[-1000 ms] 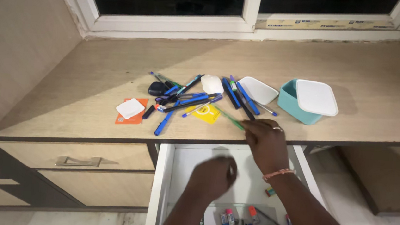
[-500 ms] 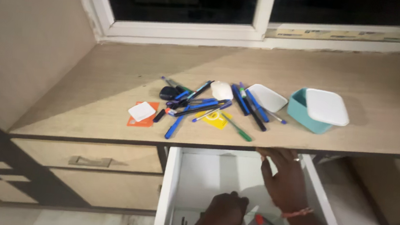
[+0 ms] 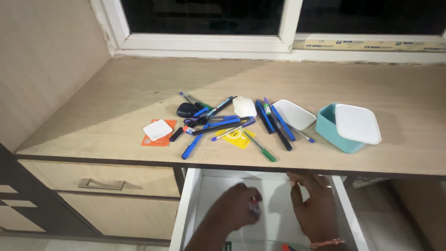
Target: The person opens a desk drawer and takes out a wireless mouse, pens, a small plastic bin, and several small pieces of paper, placing them on the desktop.
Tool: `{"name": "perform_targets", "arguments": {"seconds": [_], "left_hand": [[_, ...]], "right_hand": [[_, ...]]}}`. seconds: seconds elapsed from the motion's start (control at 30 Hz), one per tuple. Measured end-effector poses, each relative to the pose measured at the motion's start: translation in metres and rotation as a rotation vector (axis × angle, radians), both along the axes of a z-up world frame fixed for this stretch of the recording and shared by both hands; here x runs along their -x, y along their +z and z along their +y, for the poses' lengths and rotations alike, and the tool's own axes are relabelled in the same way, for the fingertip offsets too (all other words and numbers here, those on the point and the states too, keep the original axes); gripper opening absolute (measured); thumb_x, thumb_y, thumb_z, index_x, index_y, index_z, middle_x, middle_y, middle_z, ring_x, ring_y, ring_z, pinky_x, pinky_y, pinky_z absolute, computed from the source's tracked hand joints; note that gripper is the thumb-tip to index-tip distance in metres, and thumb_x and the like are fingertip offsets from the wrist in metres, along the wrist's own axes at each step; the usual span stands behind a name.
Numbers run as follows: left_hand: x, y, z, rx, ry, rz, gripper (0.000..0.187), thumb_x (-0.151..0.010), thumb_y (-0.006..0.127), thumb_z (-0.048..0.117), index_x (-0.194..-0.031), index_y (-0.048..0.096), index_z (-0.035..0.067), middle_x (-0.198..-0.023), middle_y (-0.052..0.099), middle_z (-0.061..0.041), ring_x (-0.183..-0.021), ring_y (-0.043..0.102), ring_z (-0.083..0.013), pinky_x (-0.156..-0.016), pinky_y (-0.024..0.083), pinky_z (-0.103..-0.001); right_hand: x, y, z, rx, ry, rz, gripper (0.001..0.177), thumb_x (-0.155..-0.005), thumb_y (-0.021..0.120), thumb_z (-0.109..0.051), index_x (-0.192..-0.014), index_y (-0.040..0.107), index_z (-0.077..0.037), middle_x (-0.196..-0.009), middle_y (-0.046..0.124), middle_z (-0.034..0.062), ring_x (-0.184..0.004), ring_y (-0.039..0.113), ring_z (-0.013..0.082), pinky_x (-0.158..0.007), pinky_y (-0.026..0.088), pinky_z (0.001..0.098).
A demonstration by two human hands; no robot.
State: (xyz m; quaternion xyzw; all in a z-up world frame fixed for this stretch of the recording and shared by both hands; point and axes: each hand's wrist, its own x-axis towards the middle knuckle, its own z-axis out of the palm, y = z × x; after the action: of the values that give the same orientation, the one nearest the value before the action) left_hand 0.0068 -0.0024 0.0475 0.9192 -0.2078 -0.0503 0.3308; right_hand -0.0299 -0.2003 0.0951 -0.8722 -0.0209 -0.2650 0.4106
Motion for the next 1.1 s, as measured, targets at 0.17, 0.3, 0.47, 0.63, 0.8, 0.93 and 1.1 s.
{"name": "perform_targets", "arguments": {"seconds": [0.17,0.3,0.47,0.63,0.8,0.93,1.1], "left_hand": [[-0.006,0.024,0.011,0.326,0.064,-0.098,0.044,-0.072,0.086,0.017,-0.113,0.072,0.012,-0.105,0.066,-0.011,-0.086,0.072,-0.0251,-0.079,0.061,-0.036],[-0.013,0.033,0.014,0.378,0.139,-0.235,0.043,-0.075,0.083,0.016,-0.116,0.071,0.011,-0.107,0.065,-0.01,-0.079,0.073,-0.0223,-0.075,0.061,-0.034],[-0.037,0.048,0.024,0.231,0.27,-0.387,0.042,-0.078,0.081,0.017,-0.118,0.07,0.01,-0.113,0.065,-0.013,-0.085,0.071,-0.0291,-0.081,0.058,-0.039],[-0.061,0.056,0.039,-0.02,0.331,-0.396,0.032,-0.081,0.078,0.018,-0.111,0.07,0.009,-0.107,0.07,-0.015,-0.101,0.068,-0.036,-0.088,0.053,-0.047],[-0.079,0.05,0.046,0.001,0.399,-0.473,0.022,-0.084,0.076,0.016,-0.104,0.071,0.009,-0.104,0.07,-0.015,-0.099,0.068,-0.0366,-0.086,0.054,-0.048],[-0.09,0.037,0.048,-0.005,0.418,-0.571,0.019,-0.09,0.071,0.013,-0.108,0.07,0.007,-0.114,0.069,-0.013,-0.102,0.067,-0.0363,-0.084,0.054,-0.047],[-0.089,0.027,0.044,0.045,0.431,-0.735,0.037,-0.086,0.073,0.009,-0.122,0.064,0.005,-0.13,0.06,-0.017,-0.112,0.064,-0.0365,-0.088,0.055,-0.044]], "right_hand": [[-0.009,-0.021,-0.008,0.104,0.045,-0.148,0.027,-0.081,0.069,-0.001,-0.105,0.076,-0.012,-0.099,0.076,0.0054,-0.098,0.069,0.0276,-0.084,0.054,0.0409],[-0.007,-0.026,-0.006,0.111,0.04,-0.166,0.025,-0.081,0.07,-0.002,-0.103,0.076,-0.013,-0.096,0.076,0.004,-0.095,0.069,0.0265,-0.085,0.054,0.0402],[-0.003,-0.024,-0.001,0.091,0.077,-0.158,0.024,-0.081,0.07,-0.002,-0.101,0.076,-0.013,-0.093,0.075,0.0046,-0.093,0.068,0.0261,-0.082,0.054,0.0394],[-0.002,-0.02,0.002,0.036,0.081,-0.081,0.022,-0.084,0.069,-0.004,-0.102,0.078,-0.014,-0.093,0.075,0.0051,-0.083,0.069,0.0242,-0.074,0.057,0.0361],[-0.001,-0.021,0.002,-0.03,0.094,0.059,0.025,-0.084,0.069,-0.005,-0.106,0.077,-0.014,-0.097,0.076,0.0039,-0.076,0.071,0.0211,-0.069,0.057,0.0341],[-0.003,-0.024,0.002,-0.032,0.105,0.141,0.025,-0.084,0.069,-0.006,-0.107,0.076,-0.014,-0.101,0.075,0.002,-0.076,0.071,0.0194,-0.064,0.057,0.0343],[-0.004,-0.026,-0.001,-0.024,0.146,0.128,0.026,-0.085,0.069,-0.004,-0.108,0.076,-0.013,-0.097,0.075,0.003,-0.071,0.068,0.0194,-0.068,0.056,0.0326]]}}
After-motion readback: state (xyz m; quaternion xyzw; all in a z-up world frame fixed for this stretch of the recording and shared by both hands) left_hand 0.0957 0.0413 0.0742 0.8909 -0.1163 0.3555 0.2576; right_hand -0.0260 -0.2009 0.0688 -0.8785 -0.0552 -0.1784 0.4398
